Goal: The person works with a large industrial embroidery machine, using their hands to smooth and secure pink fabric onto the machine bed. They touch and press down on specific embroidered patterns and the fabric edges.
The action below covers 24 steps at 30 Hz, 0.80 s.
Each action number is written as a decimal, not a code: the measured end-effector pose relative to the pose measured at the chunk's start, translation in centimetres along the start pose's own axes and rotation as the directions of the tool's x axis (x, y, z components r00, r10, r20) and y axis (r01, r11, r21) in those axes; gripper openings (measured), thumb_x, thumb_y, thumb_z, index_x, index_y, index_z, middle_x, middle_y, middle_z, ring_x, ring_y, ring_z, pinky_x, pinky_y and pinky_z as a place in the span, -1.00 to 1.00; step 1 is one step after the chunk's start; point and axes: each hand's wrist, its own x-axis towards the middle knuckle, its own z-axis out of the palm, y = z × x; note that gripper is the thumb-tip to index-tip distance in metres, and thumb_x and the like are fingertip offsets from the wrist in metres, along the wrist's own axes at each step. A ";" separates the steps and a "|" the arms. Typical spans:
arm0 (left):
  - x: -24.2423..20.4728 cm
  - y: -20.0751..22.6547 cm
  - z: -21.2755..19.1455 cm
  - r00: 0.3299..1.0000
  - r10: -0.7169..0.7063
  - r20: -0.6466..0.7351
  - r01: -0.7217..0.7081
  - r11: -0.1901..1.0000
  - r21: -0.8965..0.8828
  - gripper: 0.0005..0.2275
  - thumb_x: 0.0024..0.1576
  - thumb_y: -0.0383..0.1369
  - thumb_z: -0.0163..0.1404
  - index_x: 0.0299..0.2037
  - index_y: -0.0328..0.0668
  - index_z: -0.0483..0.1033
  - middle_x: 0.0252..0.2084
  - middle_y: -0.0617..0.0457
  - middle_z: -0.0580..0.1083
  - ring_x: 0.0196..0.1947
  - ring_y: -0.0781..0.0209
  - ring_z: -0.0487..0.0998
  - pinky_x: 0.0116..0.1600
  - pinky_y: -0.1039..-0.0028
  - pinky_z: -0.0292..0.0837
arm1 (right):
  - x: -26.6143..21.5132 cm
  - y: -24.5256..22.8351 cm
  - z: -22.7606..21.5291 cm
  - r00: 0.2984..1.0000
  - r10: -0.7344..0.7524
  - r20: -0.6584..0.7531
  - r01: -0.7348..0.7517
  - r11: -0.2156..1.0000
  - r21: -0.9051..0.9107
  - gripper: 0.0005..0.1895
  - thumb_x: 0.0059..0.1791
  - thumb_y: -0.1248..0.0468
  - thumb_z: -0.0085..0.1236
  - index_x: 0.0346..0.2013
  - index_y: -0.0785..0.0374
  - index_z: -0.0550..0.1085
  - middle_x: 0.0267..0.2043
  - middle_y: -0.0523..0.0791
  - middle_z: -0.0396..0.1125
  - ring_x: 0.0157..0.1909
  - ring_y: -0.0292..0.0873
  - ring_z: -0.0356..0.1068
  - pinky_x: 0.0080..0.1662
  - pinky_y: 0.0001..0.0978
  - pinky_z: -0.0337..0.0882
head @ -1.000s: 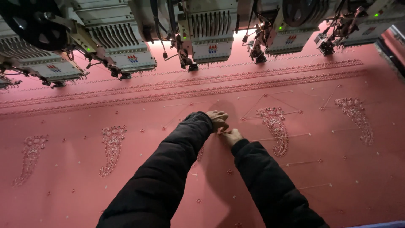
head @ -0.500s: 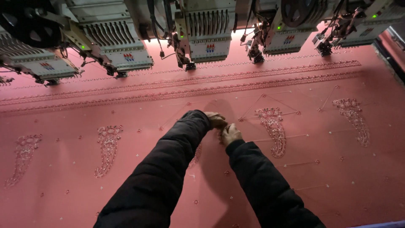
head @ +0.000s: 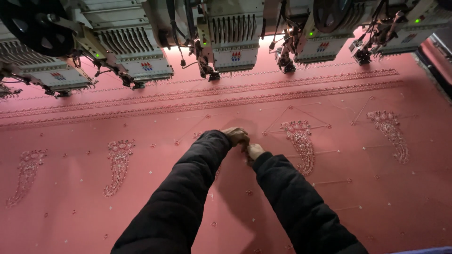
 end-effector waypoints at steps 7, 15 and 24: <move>-5.3 2.6 4.0 0.979 -0.116 -0.168 0.092 0.985 -0.145 -0.87 -0.01 -0.30 0.13 -0.27 0.25 0.54 -0.22 0.18 0.53 -0.01 0.17 0.53 0.06 0.33 0.56 | 1.6 5.3 -0.1 1.000 -0.003 -0.008 0.003 0.998 -0.070 -0.76 0.01 0.42 -0.16 -0.24 0.42 0.51 -0.58 -0.11 0.14 -0.61 -0.19 0.12 -0.57 -0.38 0.25; -16.7 6.0 0.8 0.906 -0.372 -0.204 0.266 0.873 -0.408 -0.89 0.18 -0.28 -0.01 -0.16 0.16 0.57 -0.36 0.02 0.57 -0.20 -0.12 0.59 -0.10 0.14 0.57 | 0.3 5.3 4.3 0.974 0.067 0.216 0.014 0.936 -0.352 -0.75 -0.08 0.41 -0.09 -0.30 0.37 0.57 -0.66 -0.10 0.17 -0.64 -0.31 0.11 -0.69 -0.46 0.13; -27.4 -4.0 -3.2 0.317 -0.930 -0.187 0.589 0.348 -0.730 -0.79 0.31 -0.33 -0.14 -0.19 0.22 0.61 -0.45 0.25 0.58 -0.16 0.21 0.63 0.11 0.27 0.46 | 3.7 -0.3 13.6 0.973 0.029 0.227 0.005 0.989 -0.145 -0.78 -0.16 0.42 0.00 -0.28 0.38 0.52 -0.68 -0.10 0.10 -0.76 -0.27 0.00 -0.71 -0.45 0.01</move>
